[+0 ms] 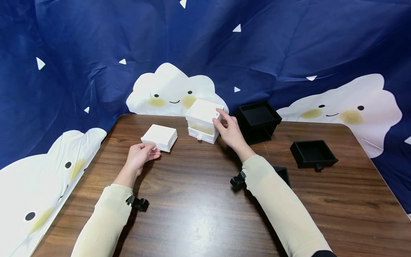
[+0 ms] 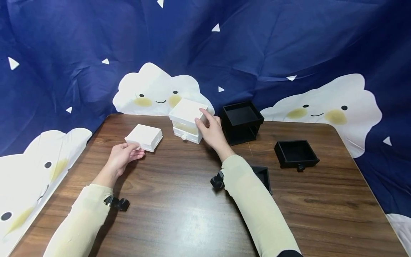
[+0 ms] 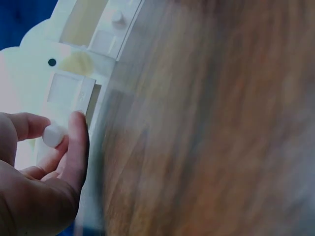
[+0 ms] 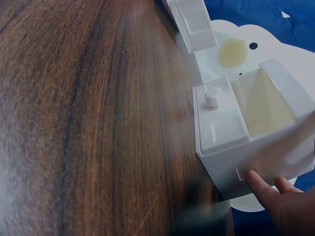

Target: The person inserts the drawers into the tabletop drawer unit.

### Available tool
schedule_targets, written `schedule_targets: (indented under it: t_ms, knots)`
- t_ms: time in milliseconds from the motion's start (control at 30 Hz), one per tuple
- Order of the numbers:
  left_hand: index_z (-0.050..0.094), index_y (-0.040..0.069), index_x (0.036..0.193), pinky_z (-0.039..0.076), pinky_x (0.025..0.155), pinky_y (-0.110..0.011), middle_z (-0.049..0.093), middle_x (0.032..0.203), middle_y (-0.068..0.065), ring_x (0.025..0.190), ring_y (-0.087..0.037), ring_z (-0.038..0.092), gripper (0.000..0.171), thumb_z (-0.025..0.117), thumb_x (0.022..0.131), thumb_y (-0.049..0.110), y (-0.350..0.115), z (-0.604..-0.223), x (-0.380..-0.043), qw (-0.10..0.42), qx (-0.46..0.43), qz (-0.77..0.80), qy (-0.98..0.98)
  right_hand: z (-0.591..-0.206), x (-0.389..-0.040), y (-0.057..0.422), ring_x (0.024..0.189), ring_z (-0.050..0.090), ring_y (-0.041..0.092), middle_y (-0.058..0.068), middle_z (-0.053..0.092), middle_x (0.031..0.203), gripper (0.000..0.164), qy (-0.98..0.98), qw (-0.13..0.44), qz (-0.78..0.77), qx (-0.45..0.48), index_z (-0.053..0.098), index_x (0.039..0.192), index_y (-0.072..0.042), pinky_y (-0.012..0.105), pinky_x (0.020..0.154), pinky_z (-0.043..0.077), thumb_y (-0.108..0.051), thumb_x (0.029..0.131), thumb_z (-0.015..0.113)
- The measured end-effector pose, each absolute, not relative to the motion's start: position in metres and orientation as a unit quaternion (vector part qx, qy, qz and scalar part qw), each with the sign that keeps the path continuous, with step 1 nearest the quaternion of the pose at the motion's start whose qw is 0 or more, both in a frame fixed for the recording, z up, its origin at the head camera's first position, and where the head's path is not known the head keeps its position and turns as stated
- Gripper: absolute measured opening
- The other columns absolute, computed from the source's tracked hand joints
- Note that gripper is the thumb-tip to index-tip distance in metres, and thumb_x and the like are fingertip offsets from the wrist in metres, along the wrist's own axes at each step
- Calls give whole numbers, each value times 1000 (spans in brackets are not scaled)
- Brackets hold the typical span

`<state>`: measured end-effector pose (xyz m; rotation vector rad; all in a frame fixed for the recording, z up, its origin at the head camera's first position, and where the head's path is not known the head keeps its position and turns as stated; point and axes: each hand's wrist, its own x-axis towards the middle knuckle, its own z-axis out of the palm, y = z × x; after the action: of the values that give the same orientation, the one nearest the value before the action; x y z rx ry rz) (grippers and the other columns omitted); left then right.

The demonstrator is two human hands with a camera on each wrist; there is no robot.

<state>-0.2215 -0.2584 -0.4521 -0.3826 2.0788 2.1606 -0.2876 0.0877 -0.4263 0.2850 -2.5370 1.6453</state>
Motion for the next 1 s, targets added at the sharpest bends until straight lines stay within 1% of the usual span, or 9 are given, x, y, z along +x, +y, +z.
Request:
schedule_targets:
  t_ms: [233,600,1000]
  knots:
    - [61,-12,109,65,72,-23,77,76,-2,69,-7,76,16,56,108,3,-250,-451,-216,48,-118,717,685,-427,-287,89,142,50,41,30,50,146,53,-834,52,541,93,50,161,-14,53,117,52,-29,111,61]
    - [61,-13,108,66,73,-24,77,76,-4,69,-9,76,14,56,105,0,-234,-450,-216,62,-103,723,680,-427,-288,89,141,52,42,30,50,146,52,-838,49,536,89,51,160,-15,54,117,51,-29,111,61]
    - [62,-12,107,66,73,-25,77,78,-4,70,-9,76,13,56,104,0,-216,-447,-214,71,-89,727,677,-427,-288,87,142,49,41,29,50,146,52,-834,52,541,93,52,160,-15,54,117,52,-30,111,62]
